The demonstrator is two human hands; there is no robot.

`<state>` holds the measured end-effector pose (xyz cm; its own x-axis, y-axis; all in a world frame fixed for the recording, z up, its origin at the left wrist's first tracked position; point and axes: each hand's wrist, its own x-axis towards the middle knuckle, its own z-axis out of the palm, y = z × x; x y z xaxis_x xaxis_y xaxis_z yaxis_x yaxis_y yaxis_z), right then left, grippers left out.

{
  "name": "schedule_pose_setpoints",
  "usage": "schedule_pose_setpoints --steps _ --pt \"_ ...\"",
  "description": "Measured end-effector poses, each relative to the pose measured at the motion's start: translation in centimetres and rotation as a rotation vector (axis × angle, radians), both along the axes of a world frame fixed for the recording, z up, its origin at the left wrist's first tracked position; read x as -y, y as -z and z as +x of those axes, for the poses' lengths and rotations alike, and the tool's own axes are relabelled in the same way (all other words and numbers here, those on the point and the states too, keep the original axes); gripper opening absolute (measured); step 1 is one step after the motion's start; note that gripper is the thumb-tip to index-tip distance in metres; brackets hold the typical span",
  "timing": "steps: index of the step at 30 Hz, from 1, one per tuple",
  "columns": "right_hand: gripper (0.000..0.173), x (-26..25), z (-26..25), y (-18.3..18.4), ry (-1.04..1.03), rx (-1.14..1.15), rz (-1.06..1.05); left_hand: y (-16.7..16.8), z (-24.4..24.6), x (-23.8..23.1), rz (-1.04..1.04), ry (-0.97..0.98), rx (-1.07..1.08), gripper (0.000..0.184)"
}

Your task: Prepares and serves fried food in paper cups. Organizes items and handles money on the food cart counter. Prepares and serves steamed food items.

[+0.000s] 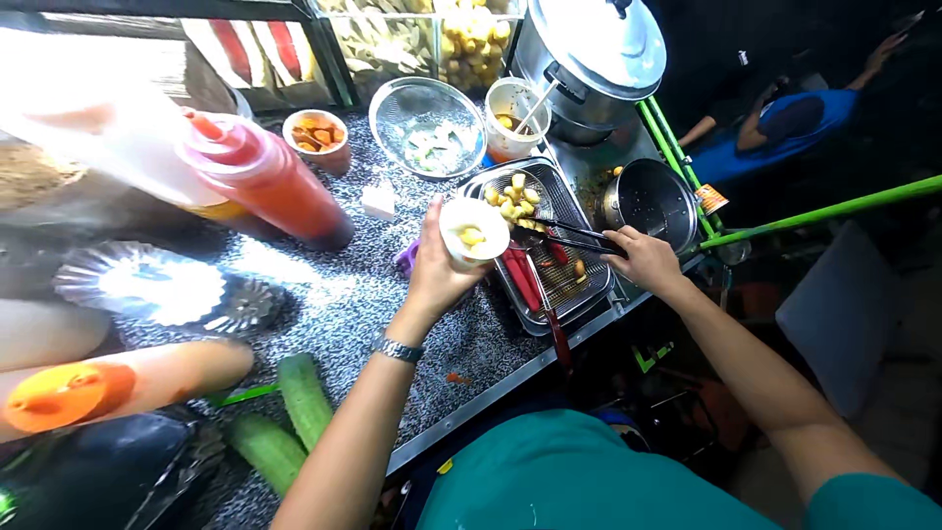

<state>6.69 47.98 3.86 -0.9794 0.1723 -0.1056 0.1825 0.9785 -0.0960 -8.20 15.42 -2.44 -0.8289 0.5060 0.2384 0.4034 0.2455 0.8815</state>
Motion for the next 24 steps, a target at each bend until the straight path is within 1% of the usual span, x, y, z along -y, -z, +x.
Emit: schedule_pose_setpoints --steps 4,8,11,13,16,18,19,21,24 --pt "0.040 -1.6 1.6 -2.9 0.019 0.007 -0.070 -1.2 -0.3 -0.5 -0.171 0.004 -0.071 0.119" --pt "0.042 -1.0 2.4 -6.2 -0.023 -0.063 -0.176 -1.8 -0.3 -1.7 -0.214 0.076 -0.093 0.118" --pt "0.050 1.0 2.5 -8.0 -0.089 -0.067 -0.237 -2.4 0.6 -2.2 -0.139 0.115 -0.017 0.123" --pt "0.057 1.7 2.5 -8.9 -0.112 -0.077 -0.240 -1.7 0.6 -2.4 -0.054 0.107 0.044 0.128" --pt "0.061 1.4 2.2 -9.8 -0.073 -0.141 -0.187 0.4 -0.3 -1.8 0.110 0.055 0.051 0.123" --pt "0.060 1.1 1.8 -9.3 0.011 -0.114 -0.109 1.6 -0.6 -0.7 0.192 0.009 0.064 0.121" --pt "0.061 1.2 1.3 -8.5 0.063 -0.064 -0.077 1.9 -0.8 -0.1 0.217 -0.012 0.074 0.122" --pt "0.063 1.8 0.0 -5.8 0.143 0.047 -0.054 2.3 -1.0 1.0 0.238 -0.055 0.095 0.125" --pt "0.061 3.3 -2.0 -1.1 0.143 0.077 -0.020 1.9 -1.1 1.8 0.206 -0.075 0.115 0.127"
